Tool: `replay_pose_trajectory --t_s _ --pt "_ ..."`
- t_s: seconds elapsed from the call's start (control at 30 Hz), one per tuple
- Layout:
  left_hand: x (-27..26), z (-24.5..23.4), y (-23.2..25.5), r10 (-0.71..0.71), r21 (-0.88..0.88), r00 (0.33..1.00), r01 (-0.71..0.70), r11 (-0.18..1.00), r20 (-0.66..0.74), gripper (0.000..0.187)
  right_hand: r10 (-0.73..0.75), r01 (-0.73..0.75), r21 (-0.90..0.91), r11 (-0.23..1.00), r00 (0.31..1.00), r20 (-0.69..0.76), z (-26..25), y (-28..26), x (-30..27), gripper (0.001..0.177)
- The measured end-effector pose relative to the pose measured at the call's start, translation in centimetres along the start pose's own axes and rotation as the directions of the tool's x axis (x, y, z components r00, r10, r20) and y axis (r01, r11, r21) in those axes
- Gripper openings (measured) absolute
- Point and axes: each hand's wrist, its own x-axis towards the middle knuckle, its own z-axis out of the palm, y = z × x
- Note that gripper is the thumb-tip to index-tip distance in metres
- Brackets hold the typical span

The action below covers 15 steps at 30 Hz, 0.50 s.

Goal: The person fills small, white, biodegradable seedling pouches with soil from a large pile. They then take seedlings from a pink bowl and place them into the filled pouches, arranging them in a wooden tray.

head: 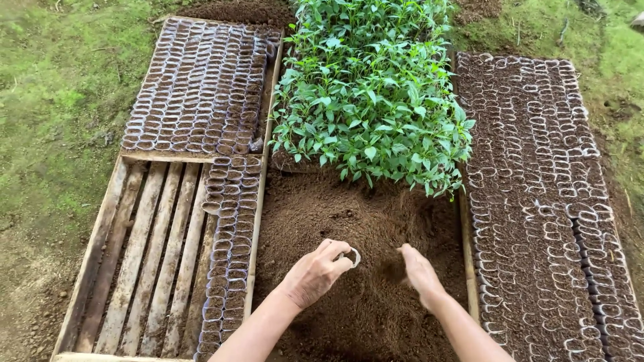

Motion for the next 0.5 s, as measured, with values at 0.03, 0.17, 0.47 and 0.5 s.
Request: replay_pose_trajectory --t_s 0.03,0.17,0.47,0.5 --pt "0.0 0.0 0.1 0.001 -0.004 1.000 -0.001 1.000 0.004 0.019 0.005 -0.005 0.002 1.000 1.000 -0.001 0.6 0.0 -0.5 0.061" --pt "0.3 0.3 -0.1 0.014 -0.027 1.000 -0.014 1.000 -0.018 0.015 0.146 -0.281 0.590 0.757 0.953 0.266 1.5 -0.4 -1.5 0.056" --pt "0.5 0.5 -0.1 -0.005 0.013 0.998 0.004 1.000 0.058 0.017 -0.032 -0.208 0.761 0.614 0.957 0.287 -1.2 -5.8 -5.9 0.049" --pt "0.4 0.4 0.0 -0.010 0.022 0.998 0.009 1.000 0.061 0.014 -0.028 -0.192 0.755 0.627 0.963 0.268 -1.4 -7.9 -7.8 0.049"
